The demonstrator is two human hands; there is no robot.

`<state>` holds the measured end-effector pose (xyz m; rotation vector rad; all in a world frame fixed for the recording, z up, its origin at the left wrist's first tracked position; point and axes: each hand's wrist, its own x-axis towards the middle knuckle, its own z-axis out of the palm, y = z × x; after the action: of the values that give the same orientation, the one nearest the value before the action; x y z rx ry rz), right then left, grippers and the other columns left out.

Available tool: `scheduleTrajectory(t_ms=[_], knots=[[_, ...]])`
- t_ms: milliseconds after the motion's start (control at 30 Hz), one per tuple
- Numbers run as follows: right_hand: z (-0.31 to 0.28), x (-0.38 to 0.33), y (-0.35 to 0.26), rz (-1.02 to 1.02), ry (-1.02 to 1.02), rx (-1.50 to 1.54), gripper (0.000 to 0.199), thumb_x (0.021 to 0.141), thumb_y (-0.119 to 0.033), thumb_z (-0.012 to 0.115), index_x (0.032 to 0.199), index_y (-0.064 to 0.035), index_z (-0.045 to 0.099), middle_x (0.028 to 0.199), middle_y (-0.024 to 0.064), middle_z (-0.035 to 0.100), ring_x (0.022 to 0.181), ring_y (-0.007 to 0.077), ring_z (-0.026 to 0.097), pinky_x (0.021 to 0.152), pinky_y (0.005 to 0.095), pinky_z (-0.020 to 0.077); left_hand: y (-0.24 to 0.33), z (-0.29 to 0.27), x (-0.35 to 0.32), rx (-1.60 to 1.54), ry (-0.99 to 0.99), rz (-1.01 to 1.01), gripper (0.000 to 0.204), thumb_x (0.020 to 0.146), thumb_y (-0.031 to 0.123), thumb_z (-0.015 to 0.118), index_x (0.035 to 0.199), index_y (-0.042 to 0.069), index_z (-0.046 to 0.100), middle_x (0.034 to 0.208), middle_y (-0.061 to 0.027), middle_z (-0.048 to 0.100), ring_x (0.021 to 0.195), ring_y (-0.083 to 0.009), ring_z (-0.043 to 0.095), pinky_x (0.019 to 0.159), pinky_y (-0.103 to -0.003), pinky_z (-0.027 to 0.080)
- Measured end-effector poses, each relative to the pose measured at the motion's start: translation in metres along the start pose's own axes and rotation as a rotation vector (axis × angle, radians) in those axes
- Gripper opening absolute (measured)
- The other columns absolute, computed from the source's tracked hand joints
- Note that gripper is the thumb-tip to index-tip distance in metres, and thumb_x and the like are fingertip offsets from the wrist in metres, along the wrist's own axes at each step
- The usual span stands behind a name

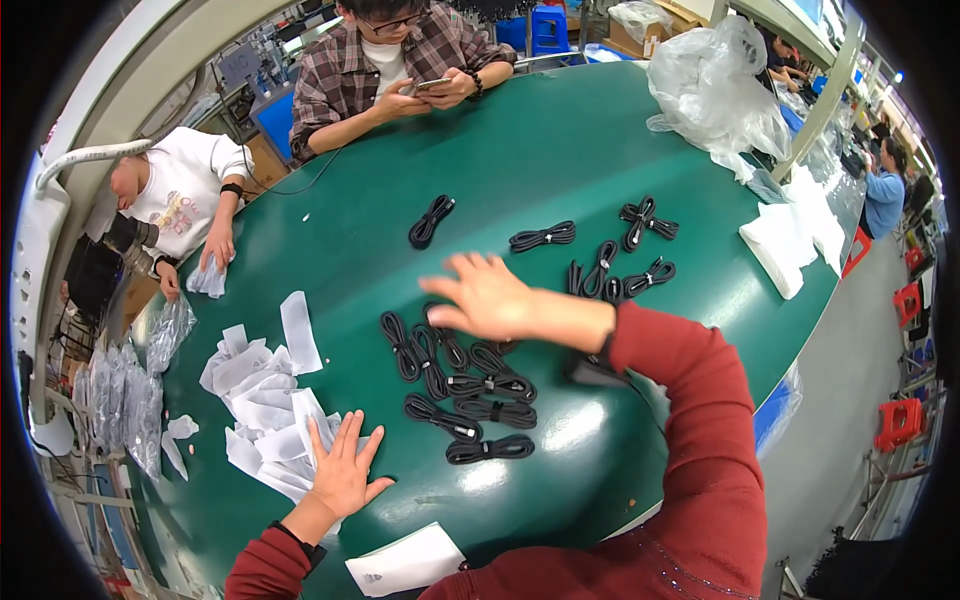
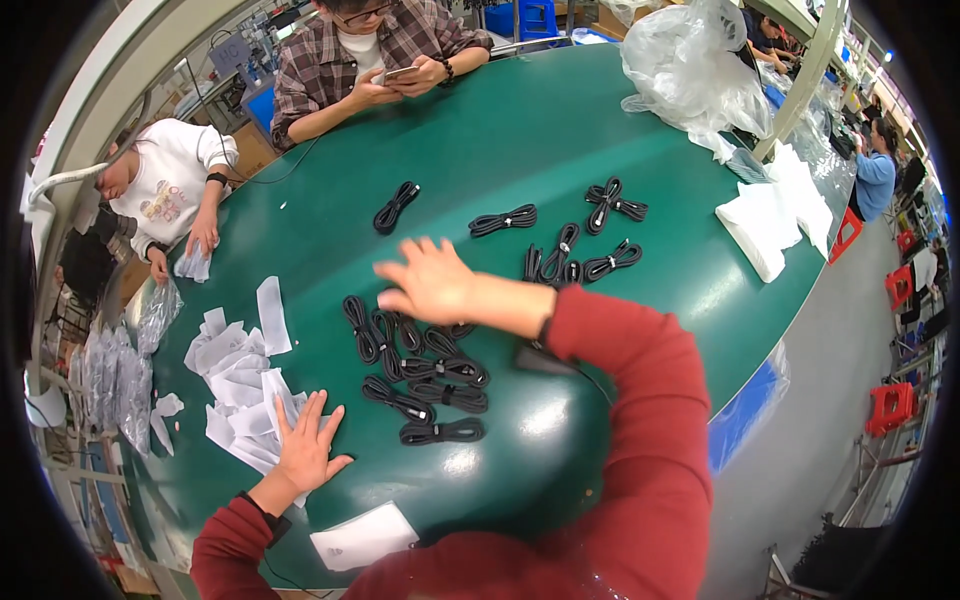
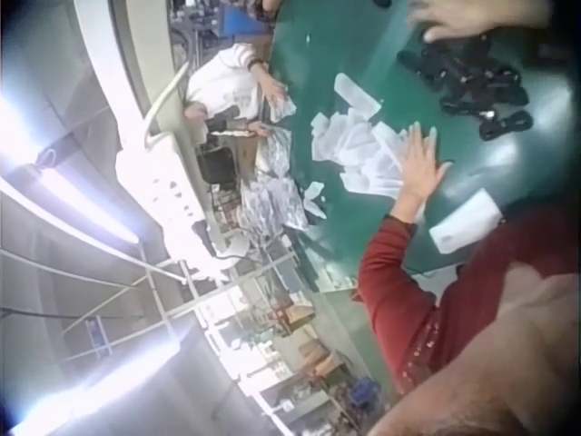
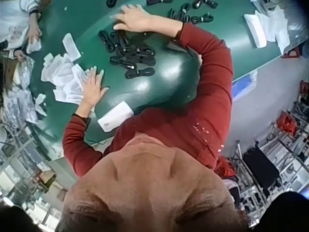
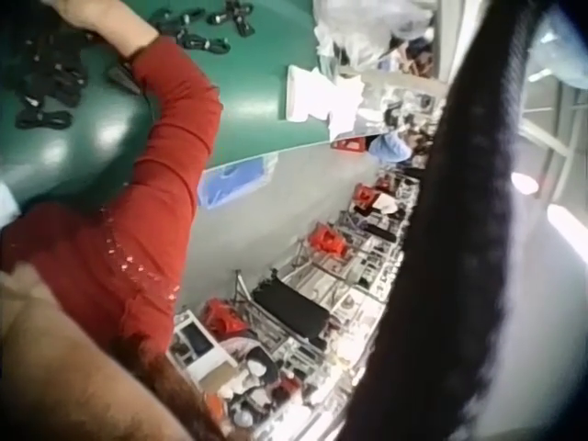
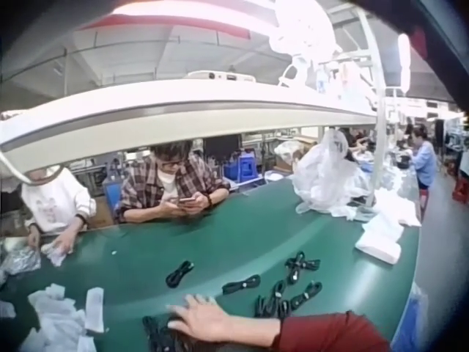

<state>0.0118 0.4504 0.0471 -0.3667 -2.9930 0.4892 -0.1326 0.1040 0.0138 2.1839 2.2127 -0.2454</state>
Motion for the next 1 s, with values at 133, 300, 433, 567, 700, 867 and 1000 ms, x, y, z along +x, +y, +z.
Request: scheduleTrajectory(t_ms=[133, 300, 433, 567, 700, 867, 1000], knots=[[0.023, 0.088, 0.068, 0.073, 0.253, -0.099, 0.060, 0.092, -0.051, 0.055, 0.145, -0.0260, 0.044, 0.151, 0.0167, 0.036, 0.134, 0.0418, 0.038, 0.107, 0.0554, 0.0352, -0.002, 0.003, 0.006, 0.001, 0.004, 0.020, 0.085, 0.074, 0.054, 0.069, 0.141, 0.008, 0.045, 0.149, -0.0259, 0.031, 0.141, -0.0381, 0.030, 0.107, -0.077, 0.002], [0.037, 0.111, 0.095, 0.188, 0.096, -0.052, 0.059, 0.093, -0.052, 0.053, 0.146, -0.0264, 0.044, 0.153, 0.0149, 0.034, 0.134, 0.0408, 0.038, 0.107, 0.0533, 0.0364, -0.016, 0.004, 0.007, -0.028, 0.019, 0.041, 0.079, 0.075, 0.051, 0.068, 0.141, 0.013, 0.046, 0.150, -0.0232, 0.033, 0.139, -0.0374, 0.035, 0.109, -0.074, 0.003], [0.043, 0.074, 0.053, 0.129, 0.030, -0.109, 0.059, 0.093, -0.053, 0.051, 0.146, -0.0266, 0.044, 0.152, 0.0160, 0.035, 0.134, 0.0403, 0.039, 0.107, 0.0535, 0.0368, -0.037, 0.003, 0.003, -0.087, 0.081, 0.002, 0.074, 0.076, 0.047, 0.068, 0.140, 0.015, 0.048, 0.149, -0.0204, 0.037, 0.135, -0.0378, 0.040, 0.112, -0.071, 0.004], [0.023, 0.021, 0.031, 0.070, -0.065, -0.055, 0.058, 0.092, -0.055, 0.052, 0.142, -0.0255, 0.049, 0.149, 0.0167, 0.039, 0.133, 0.0401, 0.041, 0.106, 0.0540, 0.0375, -0.079, 0.010, 0.011, -0.081, 0.150, 0.030, 0.069, 0.077, 0.041, 0.066, 0.139, 0.015, 0.050, 0.148, -0.0178, 0.040, 0.132, -0.0374, 0.044, 0.114, -0.068, 0.006], [-0.013, -0.022, 0.085, 0.188, 0.280, -0.098, 0.056, 0.089, -0.059, 0.055, 0.134, -0.0261, 0.057, 0.144, 0.0148, 0.046, 0.128, 0.0388, 0.045, 0.104, 0.0555, 0.0384, -0.128, 0.021, 0.018, -0.057, 0.188, 0.053, 0.066, 0.078, 0.037, 0.065, 0.138, 0.015, 0.050, 0.147, -0.0154, 0.042, 0.132, -0.0352, 0.045, 0.116, -0.066, 0.007], [-0.041, -0.095, 0.203, 0.669, 0.439, -0.508, 0.054, 0.086, -0.063, 0.056, 0.131, -0.0312, 0.060, 0.144, 0.0101, 0.046, 0.127, 0.0372, 0.046, 0.102, 0.0585, 0.0380, -0.188, 0.030, 0.028, -0.008, 0.164, 0.018, 0.062, 0.082, 0.032, 0.061, 0.140, 0.014, 0.048, 0.147, -0.0148, 0.042, 0.135, -0.0335, 0.042, 0.117, -0.064, 0.009], [-0.028, -0.120, 0.223, 0.904, 0.293, -0.315, 0.056, 0.086, -0.065, 0.055, 0.131, -0.0314, 0.059, 0.148, 0.0103, 0.040, 0.128, 0.0374, 0.045, 0.100, 0.0600, 0.0385, -0.226, 0.029, 0.036, 0.068, 0.088, -0.169, 0.058, 0.089, 0.029, 0.055, 0.144, 0.011, 0.043, 0.149, -0.0149, 0.040, 0.140, -0.0320, 0.034, 0.117, -0.061, 0.011]])
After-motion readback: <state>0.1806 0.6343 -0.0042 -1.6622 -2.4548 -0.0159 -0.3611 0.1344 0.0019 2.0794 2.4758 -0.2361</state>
